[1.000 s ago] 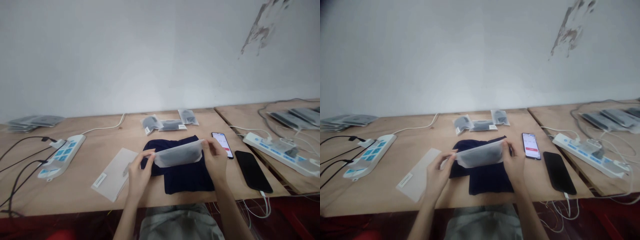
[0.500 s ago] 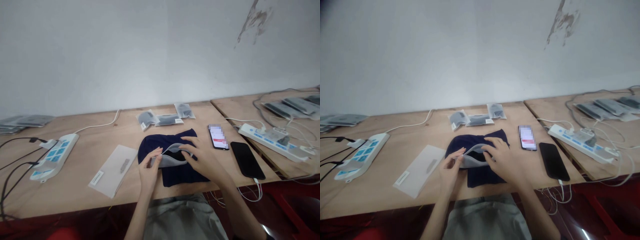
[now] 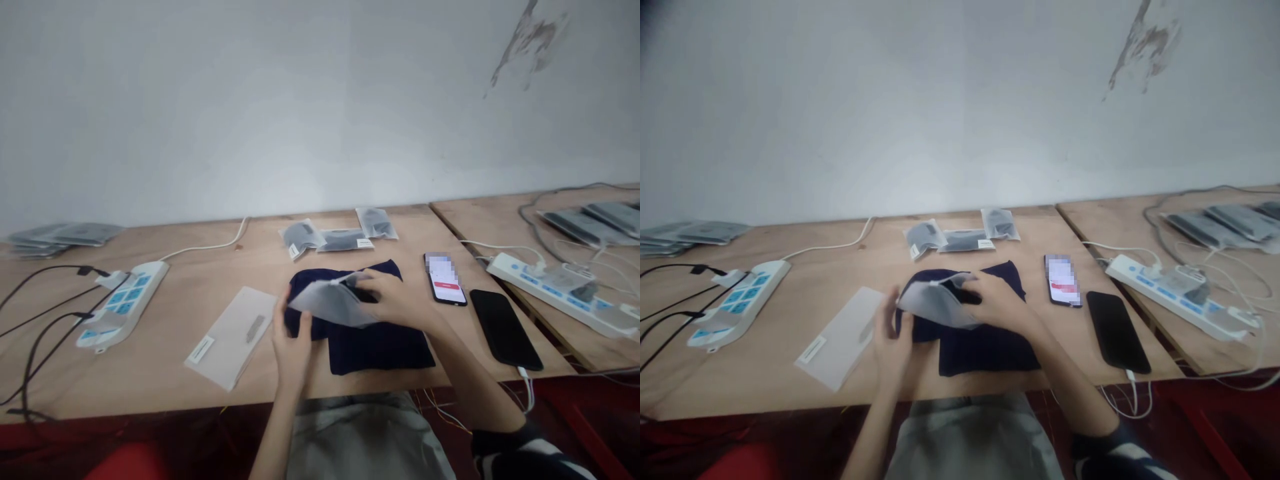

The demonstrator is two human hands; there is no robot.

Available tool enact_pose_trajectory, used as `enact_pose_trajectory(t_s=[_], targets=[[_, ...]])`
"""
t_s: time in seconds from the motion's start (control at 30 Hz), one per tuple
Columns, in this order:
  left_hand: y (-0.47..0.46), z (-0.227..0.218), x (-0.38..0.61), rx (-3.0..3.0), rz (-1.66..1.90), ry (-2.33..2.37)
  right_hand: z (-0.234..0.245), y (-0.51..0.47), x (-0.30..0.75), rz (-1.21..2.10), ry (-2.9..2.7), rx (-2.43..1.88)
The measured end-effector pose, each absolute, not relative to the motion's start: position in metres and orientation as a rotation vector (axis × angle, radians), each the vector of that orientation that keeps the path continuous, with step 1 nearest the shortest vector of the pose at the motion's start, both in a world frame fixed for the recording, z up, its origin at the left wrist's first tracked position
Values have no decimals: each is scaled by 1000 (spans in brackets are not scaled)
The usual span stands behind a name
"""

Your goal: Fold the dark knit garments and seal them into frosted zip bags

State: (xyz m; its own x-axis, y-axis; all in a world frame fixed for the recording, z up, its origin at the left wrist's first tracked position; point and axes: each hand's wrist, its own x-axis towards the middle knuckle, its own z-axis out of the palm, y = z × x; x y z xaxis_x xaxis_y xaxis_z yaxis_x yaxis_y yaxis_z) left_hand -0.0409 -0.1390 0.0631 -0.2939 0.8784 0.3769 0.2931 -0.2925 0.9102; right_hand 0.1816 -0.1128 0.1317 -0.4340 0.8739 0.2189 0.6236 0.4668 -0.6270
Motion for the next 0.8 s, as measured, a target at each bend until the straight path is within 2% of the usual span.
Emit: enact_pose_trajectory(t_s=[0.1,0.23,0.3,0.67,0.8], targets=[[-133,57,-44,1224,1673,1418,141,-114,188,952,-1835,-1144],[-142,53,-35,1010,1360,1217,133,-122,180,1338,-1491,-1167],[-148,53,-32,990,1313,1244,123,-127,173,1455,-1413,-1173],[-137,74,-92,1178,1487,1808,71,-144,162,1254,-898,-1075],[-123,74,-153,1209,1355,2045,61,-144,164,1305,-828,-1059]])
